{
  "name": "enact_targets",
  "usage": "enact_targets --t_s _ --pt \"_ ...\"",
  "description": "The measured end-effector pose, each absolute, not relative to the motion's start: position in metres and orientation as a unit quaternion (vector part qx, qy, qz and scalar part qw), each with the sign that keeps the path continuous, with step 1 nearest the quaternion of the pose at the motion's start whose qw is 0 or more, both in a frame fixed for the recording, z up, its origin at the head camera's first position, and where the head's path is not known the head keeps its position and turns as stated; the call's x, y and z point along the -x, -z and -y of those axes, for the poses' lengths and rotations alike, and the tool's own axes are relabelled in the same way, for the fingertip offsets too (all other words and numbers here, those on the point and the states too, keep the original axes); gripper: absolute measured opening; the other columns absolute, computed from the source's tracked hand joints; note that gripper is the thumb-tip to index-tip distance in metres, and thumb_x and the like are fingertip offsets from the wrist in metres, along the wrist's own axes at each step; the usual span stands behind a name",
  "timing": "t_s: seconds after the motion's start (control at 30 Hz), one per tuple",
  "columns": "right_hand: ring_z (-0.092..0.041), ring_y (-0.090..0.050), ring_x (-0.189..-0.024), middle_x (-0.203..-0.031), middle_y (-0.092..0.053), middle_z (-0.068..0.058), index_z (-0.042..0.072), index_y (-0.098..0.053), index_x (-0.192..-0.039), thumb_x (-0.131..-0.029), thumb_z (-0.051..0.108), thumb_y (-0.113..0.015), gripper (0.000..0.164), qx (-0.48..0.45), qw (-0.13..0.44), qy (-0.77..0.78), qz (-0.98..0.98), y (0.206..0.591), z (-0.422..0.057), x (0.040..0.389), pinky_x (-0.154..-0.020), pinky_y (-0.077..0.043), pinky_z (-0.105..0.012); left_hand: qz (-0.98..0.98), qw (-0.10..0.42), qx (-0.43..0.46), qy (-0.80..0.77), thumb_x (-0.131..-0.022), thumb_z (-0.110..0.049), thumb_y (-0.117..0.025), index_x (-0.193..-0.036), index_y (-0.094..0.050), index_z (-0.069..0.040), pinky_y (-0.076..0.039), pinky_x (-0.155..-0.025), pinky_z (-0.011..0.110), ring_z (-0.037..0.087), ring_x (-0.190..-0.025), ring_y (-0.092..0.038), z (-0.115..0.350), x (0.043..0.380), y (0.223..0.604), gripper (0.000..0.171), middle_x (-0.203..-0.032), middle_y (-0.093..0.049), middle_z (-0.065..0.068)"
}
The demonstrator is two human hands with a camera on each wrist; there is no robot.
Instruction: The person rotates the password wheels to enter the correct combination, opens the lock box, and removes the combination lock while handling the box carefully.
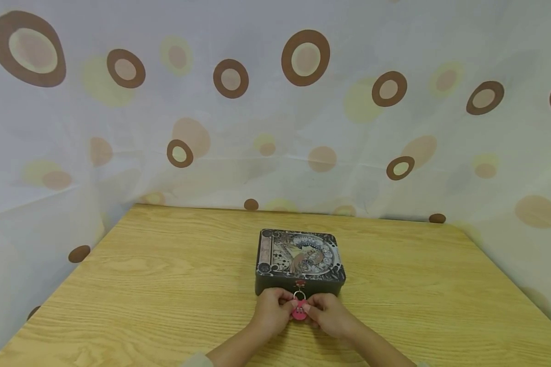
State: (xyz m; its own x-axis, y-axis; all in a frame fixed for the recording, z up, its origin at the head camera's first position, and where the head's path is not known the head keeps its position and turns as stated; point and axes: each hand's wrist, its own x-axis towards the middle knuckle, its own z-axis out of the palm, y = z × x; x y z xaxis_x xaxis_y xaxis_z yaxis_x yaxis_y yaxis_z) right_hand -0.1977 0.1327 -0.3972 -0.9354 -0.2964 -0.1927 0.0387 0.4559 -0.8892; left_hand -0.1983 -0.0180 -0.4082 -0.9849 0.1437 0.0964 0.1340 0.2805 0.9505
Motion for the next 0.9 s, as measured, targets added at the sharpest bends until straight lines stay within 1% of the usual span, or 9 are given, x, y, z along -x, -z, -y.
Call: enact_targets --t_s 0.23,0.4,0.67,0.9 --pt "-0.011 -0.044 -0.06 -0.068 -0.05 0.0 -0.012 -0.057 -0.091 -0.095 0.005 -0.044 0.021 0.071 0.159 0.532 -0.828 0.397 -0.1348 0.1974 -0.05 -0.036 -0.019 -0.797 0.017 -0.081 -0.598 -0.083 0.001 -0.063 -0.079 -0.064 0.01 -0.049 -0.05 0.021 0.008 -0.056 -0.055 0.0184 0.1999 0.4087 0.009 -0.066 -0.062 0.01" --pt "-0.011 -0.044 -0.061 -0.07 -0.05 0.0 -0.012 -0.057 -0.095 -0.095 0.005 -0.045 0.021 0.061 0.166 0.534 -0.827 0.397 -0.1356 0.1977 -0.051 -0.036 -0.02 -0.8 0.016 -0.081 -0.595 -0.083 0.001 -0.063 -0.079 -0.064 0.01 -0.049 -0.05 0.021 0.009 -0.056 -0.056 0.0186 0.2001 0.4092 0.01 -0.066 -0.062 0.01" --pt "-0.011 -0.046 -0.063 -0.071 -0.05 0.0 -0.011 -0.055 -0.097 -0.094 0.009 -0.049 0.02 0.073 0.171 0.527 -0.829 0.3993 -0.1374 0.2 -0.052 -0.038 -0.021 -0.795 0.018 -0.083 -0.601 -0.084 0.002 -0.062 -0.08 -0.064 0.011 -0.048 -0.049 0.02 0.007 -0.055 -0.052 0.0189 0.1993 0.4088 0.01 -0.065 -0.06 0.009" --pt "-0.011 -0.046 -0.064 -0.072 -0.05 0.0 -0.012 -0.055 -0.097 -0.094 0.007 -0.048 0.02 0.081 0.177 0.531 -0.825 0.3969 -0.1377 0.1986 -0.052 -0.038 -0.02 -0.793 0.023 -0.08 -0.603 -0.084 0.002 -0.061 -0.08 -0.064 0.01 -0.049 -0.05 0.02 0.006 -0.055 -0.052 0.019 0.1996 0.4096 0.01 -0.065 -0.06 0.008"
